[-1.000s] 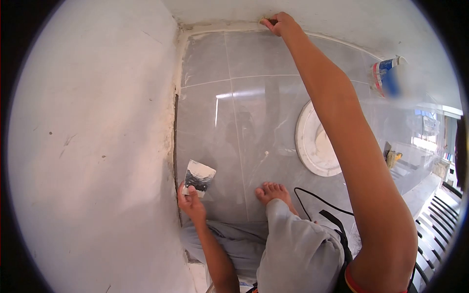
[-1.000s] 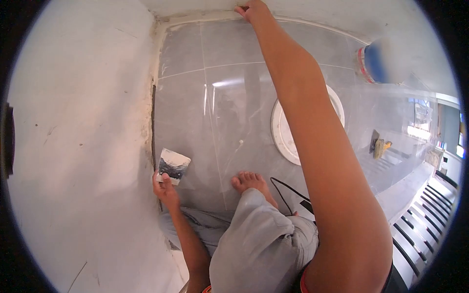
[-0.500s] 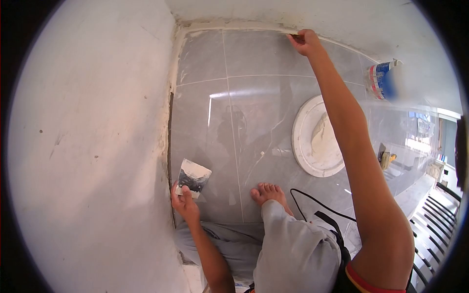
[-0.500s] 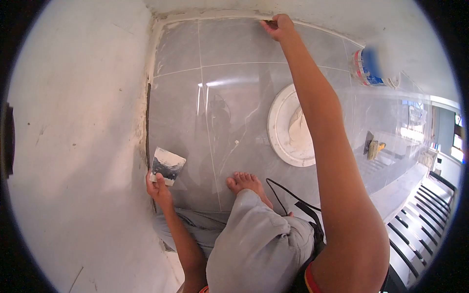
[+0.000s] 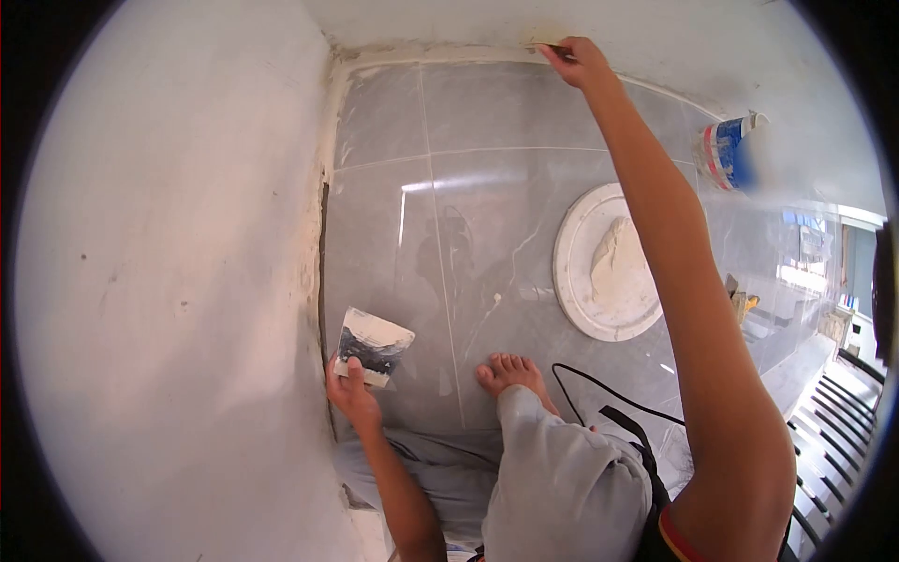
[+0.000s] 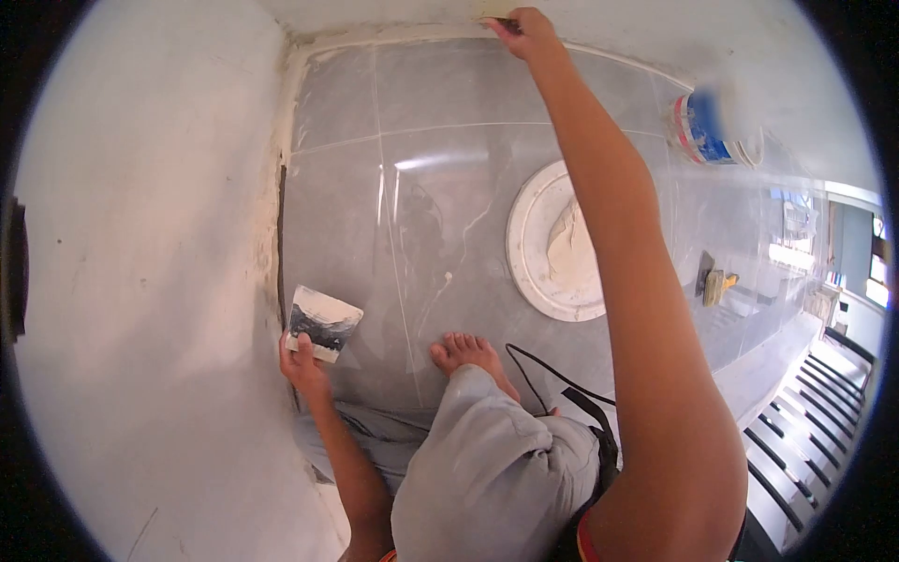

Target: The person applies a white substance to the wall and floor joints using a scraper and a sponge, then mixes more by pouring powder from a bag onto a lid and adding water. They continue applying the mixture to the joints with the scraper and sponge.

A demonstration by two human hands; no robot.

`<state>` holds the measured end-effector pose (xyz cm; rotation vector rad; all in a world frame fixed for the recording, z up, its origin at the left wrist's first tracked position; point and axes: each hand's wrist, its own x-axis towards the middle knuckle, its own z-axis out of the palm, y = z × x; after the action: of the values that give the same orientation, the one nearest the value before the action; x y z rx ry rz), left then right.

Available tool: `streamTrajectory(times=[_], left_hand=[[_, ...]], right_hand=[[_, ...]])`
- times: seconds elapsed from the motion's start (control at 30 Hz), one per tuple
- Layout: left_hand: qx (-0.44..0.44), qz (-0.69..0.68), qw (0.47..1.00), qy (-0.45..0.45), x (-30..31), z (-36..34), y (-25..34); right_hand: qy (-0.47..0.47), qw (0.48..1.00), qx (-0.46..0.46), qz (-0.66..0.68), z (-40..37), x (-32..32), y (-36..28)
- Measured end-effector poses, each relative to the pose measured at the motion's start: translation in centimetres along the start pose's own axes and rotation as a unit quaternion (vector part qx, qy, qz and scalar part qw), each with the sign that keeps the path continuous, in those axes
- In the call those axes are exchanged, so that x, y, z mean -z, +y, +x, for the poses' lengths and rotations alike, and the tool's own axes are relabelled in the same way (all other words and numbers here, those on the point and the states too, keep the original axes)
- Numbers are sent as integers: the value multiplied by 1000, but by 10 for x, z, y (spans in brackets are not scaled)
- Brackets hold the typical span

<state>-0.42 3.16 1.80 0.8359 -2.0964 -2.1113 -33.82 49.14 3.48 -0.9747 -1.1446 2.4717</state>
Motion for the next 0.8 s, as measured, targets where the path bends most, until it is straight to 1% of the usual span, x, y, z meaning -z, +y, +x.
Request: streamTrajectory(times=[0.03,0.1,0.13,0.2,0.23,0.27,0.3,0.33,0.37,0.4,0.43,0.47,0.5,0.53,0.57,0.6,0.63,0.67,0.7,0.73,0.77,0.8], left_hand=[[2,2,1000,2,3,0,0],[94,-129,984,-83,6,6,1],[87,-128,984,-85,-4,4,7],[184,-252,948,-68,-33,-4,23],[180,-251,948,-71,-46,-6,24],[233,-290,922,-106,-60,-9,23],[285,-326,890,-141,-74,-14,22],[314,-330,877,-154,-88,-19,19],[339,-332,864,-167,-101,-24,15],[336,-329,866,-170,-109,-27,6],[338,-355,844,-216,-116,-30,-3],[338,-380,820,-261,-123,-32,-11],[343,-398,816,-241,-135,-43,13],[341,-396,817,-245,-129,-43,10],[339,-437,794,-251,-120,-38,4],[336,-478,770,-256,-116,-36,2],[335,-475,772,-258,-122,-44,26],[201,-388,873,-216,-129,-54,49],[60,-286,943,-161,-135,-60,64],[62,-282,946,-145,-135,-59,57],[9,-251,958,-137,-131,-54,46],[-49,-218,965,-134,-126,-48,42]], right_hand=[[-16,999,37,-34,-11,9,-5],[-52,984,116,-123,-40,33,-13],[-72,971,148,-175,-54,48,-14],[-102,925,193,-313,-97,77,1],[-156,855,212,-447,-124,87,4],[-204,764,225,-570,-156,96,10],[-220,751,151,-605,-207,83,7],[-275,769,173,-551,-239,87,19],[-352,719,267,-536,-259,93,30],[-412,693,281,-521,-276,100,40],[-486,650,291,-507,-299,93,37],[-483,650,295,-506,-308,98,38],[-489,546,383,-563,-314,104,40],[-483,429,460,-609,-318,109,41],[-458,411,459,-641,-310,114,38],[-456,410,463,-640,-304,117,30],[-432,434,423,-668,-300,122,25],[-412,455,379,-692,-300,127,22],[-421,454,379,-688,-301,129,22],[-367,664,238,-607,-306,133,26],[-286,825,73,-483,-312,135,33],[-297,826,65,-474,-318,131,37]])
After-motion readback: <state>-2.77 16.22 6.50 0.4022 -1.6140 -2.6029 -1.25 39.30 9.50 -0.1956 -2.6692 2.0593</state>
